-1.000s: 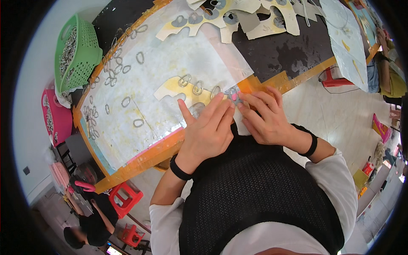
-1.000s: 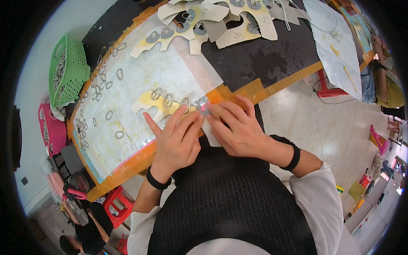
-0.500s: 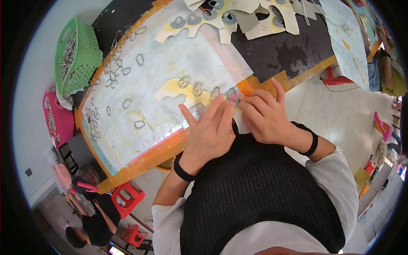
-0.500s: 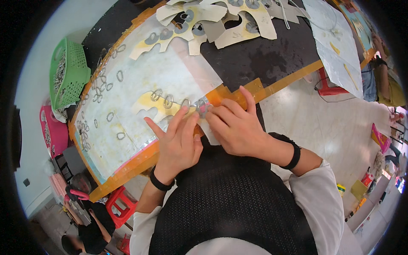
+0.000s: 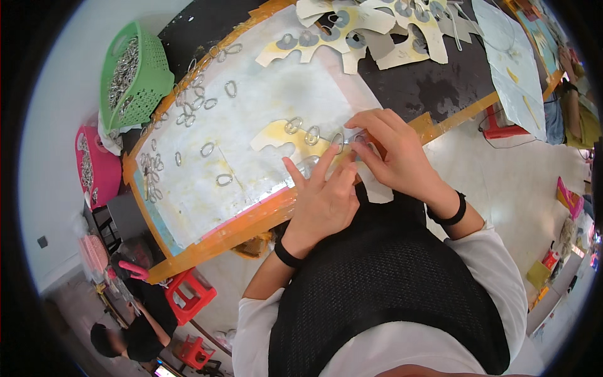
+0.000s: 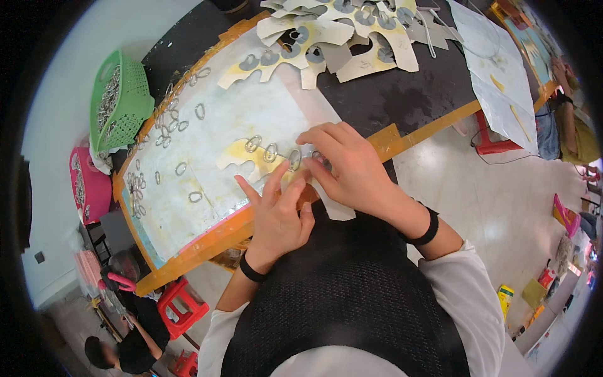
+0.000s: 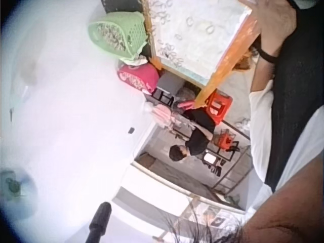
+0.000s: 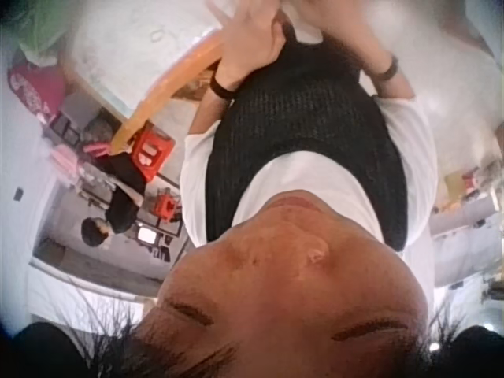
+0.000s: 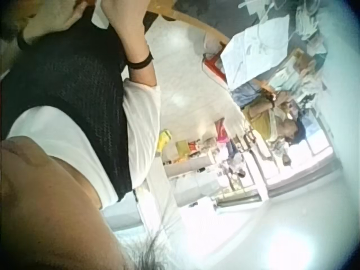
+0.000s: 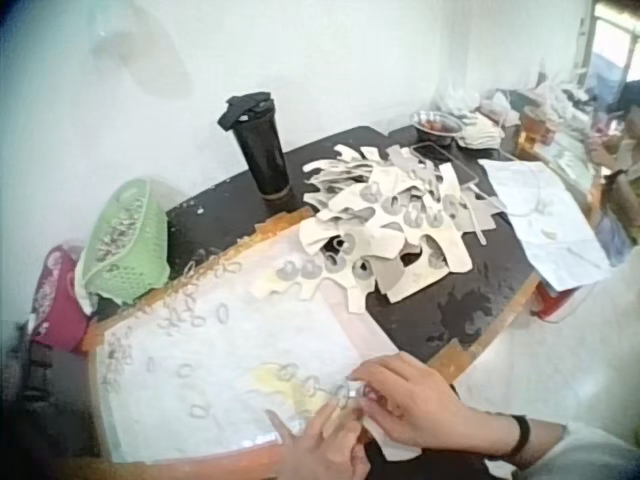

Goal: Applying small decorative or functional components to shoe upper material.

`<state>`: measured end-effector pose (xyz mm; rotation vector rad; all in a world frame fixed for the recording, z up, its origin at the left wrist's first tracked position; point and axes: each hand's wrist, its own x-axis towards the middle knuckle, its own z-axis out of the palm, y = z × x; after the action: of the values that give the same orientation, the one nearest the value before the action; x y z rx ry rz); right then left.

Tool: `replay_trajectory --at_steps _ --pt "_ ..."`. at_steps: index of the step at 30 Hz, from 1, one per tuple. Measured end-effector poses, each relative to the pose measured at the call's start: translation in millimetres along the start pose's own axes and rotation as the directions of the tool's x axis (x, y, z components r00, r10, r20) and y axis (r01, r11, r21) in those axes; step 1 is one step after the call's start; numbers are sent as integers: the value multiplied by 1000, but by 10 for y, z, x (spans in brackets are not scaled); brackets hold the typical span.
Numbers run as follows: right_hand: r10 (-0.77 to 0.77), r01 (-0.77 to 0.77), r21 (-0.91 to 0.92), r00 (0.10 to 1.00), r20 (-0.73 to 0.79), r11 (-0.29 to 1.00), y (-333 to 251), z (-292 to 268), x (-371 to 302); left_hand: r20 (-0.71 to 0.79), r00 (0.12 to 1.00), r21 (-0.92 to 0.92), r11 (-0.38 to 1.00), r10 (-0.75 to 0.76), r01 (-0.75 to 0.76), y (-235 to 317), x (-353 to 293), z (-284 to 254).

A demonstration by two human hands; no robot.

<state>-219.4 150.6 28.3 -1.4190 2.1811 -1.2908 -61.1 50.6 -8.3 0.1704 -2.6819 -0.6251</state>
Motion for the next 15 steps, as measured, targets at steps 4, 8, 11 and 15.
replay_trajectory --at_steps 4,8,11,15 --pt "-69 69 -39 998 6 997 87 100 125 18 1000 3 1000 5 -5 18 -47 18" --pt "-94 96 -63 995 41 993 116 138 251 -6 1000 -19 1000 -5 5 22 -59 74" --pt "-52 53 -77 999 13 996 149 144 306 24 999 -43 999 -32 33 55 -41 59" --pt "164 -161 -73 986 41 984 66 -109 147 -22 1000 -37 999 -2 1 49 -31 68"
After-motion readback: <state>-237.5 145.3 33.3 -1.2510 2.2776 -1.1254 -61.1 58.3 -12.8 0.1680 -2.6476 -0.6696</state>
